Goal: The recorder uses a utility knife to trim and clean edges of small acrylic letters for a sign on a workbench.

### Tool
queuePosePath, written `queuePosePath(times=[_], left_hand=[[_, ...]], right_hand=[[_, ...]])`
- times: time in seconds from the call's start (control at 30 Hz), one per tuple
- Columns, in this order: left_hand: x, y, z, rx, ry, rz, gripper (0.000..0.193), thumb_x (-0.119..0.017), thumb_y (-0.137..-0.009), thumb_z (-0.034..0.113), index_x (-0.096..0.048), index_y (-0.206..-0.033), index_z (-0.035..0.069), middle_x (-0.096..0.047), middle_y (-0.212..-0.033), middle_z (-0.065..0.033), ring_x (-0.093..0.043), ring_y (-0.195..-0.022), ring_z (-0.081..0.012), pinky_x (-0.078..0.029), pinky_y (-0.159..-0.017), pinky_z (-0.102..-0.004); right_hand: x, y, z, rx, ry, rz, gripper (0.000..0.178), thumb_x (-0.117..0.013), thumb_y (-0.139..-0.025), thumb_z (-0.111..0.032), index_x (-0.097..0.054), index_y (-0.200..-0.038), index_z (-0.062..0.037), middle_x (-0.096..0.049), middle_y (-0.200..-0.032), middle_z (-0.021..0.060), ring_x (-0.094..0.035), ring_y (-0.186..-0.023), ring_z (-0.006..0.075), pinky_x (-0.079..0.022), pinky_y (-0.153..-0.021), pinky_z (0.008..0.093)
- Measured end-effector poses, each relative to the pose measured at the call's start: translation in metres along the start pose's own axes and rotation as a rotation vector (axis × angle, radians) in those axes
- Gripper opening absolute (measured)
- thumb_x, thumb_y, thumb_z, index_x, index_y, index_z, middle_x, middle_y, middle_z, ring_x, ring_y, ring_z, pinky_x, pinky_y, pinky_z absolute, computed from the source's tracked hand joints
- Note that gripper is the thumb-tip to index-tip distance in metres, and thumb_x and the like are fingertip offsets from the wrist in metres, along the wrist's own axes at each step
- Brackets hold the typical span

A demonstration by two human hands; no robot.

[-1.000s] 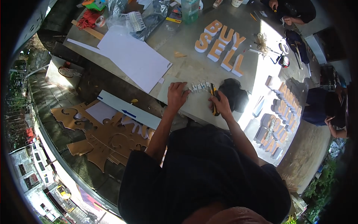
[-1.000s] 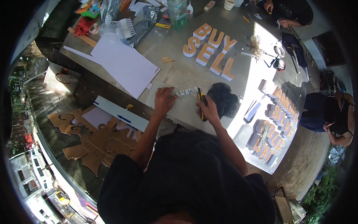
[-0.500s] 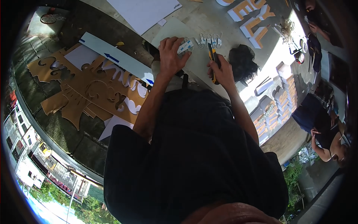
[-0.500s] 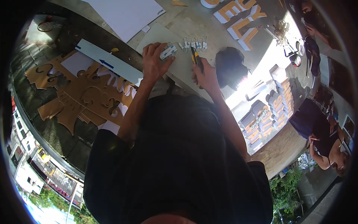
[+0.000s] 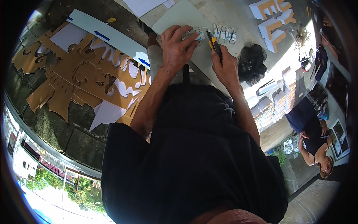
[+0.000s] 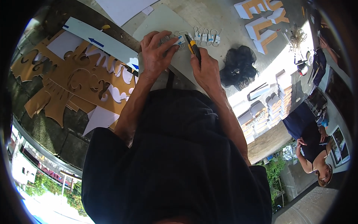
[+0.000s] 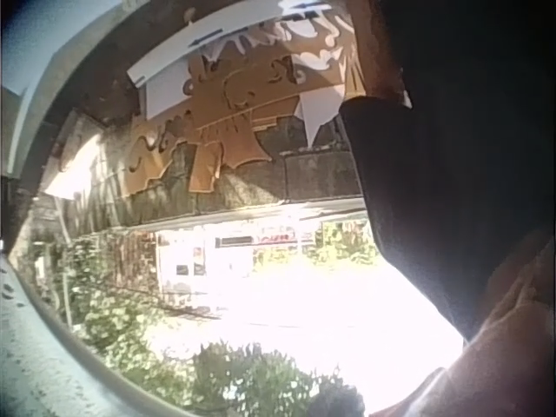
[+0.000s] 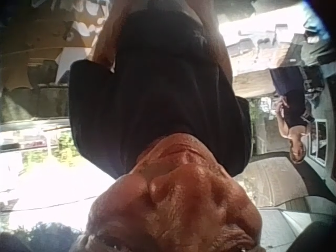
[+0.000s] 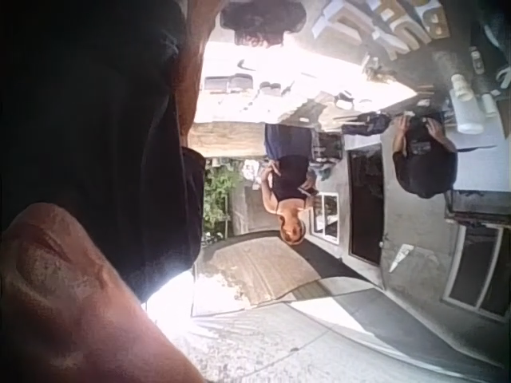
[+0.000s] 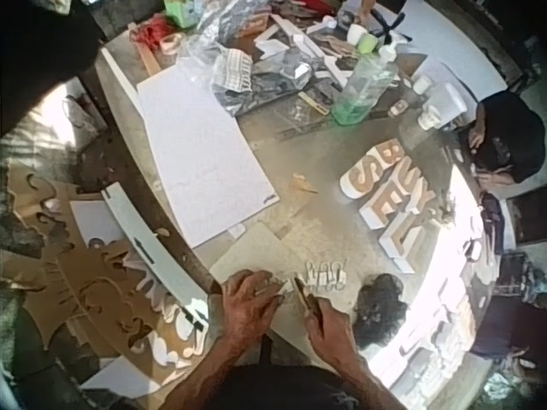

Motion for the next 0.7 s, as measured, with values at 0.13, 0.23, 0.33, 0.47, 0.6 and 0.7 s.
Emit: queuePosePath(times=[0.13, 0.23, 0.33, 0.47, 0.6, 0.7], left_hand=[[-0.001, -0.001, 0.000, 0.024, -0.010, 0.002, 0.034, -0.088, -0.074, 0.015, -0.082, -0.107, 0.024, -0.068, -0.119, 0.0036, -0.057, -0.113, -0.0249, -0.041, -0.096, -0.0429], [-0.002, -0.001, -0.002, 0.055, 0.015, -0.001, 0.035, -0.089, -0.073, 0.015, -0.082, -0.106, 0.025, -0.068, -0.119, 0.0049, -0.056, -0.113, -0.0245, -0.040, -0.096, -0.0424], [-0.003, -0.003, 0.000, 0.093, 0.048, -0.016, 0.035, -0.089, -0.072, 0.014, -0.082, -0.105, 0.025, -0.068, -0.118, 0.0058, -0.056, -0.112, -0.0241, -0.040, -0.095, -0.0422], [-0.002, -0.002, -0.001, 0.117, 0.061, -0.014, 0.036, -0.089, -0.071, 0.014, -0.082, -0.104, 0.025, -0.069, -0.116, 0.0066, -0.056, -0.111, -0.0239, -0.040, -0.095, -0.0420], [-0.002, -0.004, -0.001, 0.133, 0.062, -0.021, 0.036, -0.090, -0.071, 0.014, -0.082, -0.105, 0.025, -0.070, -0.114, 0.0069, -0.057, -0.110, -0.0234, -0.039, -0.095, -0.0414], [-0.003, -0.003, -0.002, 0.140, 0.070, -0.021, 0.037, -0.090, -0.070, 0.014, -0.082, -0.105, 0.025, -0.070, -0.114, 0.0070, -0.057, -0.110, -0.0231, -0.039, -0.095, -0.0411]], right_hand=[[-0.002, 0.002, -0.001, -0.012, 0.137, -0.032, 0.027, -0.060, -0.103, -0.021, -0.056, -0.116, 0.0022, -0.066, -0.074, 0.0258, -0.068, -0.069, 0.0463, -0.049, -0.061, 0.0528], [-0.004, 0.002, -0.003, -0.024, 0.194, -0.036, 0.027, -0.060, -0.103, -0.021, -0.056, -0.118, 0.0012, -0.066, -0.075, 0.0248, -0.068, -0.067, 0.0452, -0.049, -0.059, 0.0524], [-0.002, 0.002, -0.010, 0.015, 0.196, -0.010, 0.026, -0.062, -0.102, -0.019, -0.057, -0.118, 0.0009, -0.067, -0.076, 0.0242, -0.068, -0.066, 0.0439, -0.049, -0.058, 0.0512], [-0.003, 0.001, -0.015, 0.084, 0.241, 0.015, 0.025, -0.063, -0.101, -0.017, -0.058, -0.119, 0.0004, -0.068, -0.079, 0.0234, -0.069, -0.067, 0.0424, -0.050, -0.059, 0.0499], [-0.005, 0.001, -0.016, 0.061, 0.251, 0.007, 0.026, -0.063, -0.101, -0.016, -0.058, -0.121, 0.0006, -0.069, -0.081, 0.0233, -0.069, -0.068, 0.0419, -0.051, -0.060, 0.0491], [-0.006, -0.001, -0.018, 0.040, 0.244, -0.008, 0.026, -0.063, -0.101, -0.016, -0.058, -0.121, 0.0005, -0.069, -0.083, 0.0237, -0.069, -0.068, 0.0421, -0.051, -0.060, 0.0489]])
Point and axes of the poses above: each hand's wrist, its own y-axis away from the middle knuckle, its own x-axis out of the back of the hand, z = x × y, the point moved 3 cm from there along -y, towards the middle knuckle
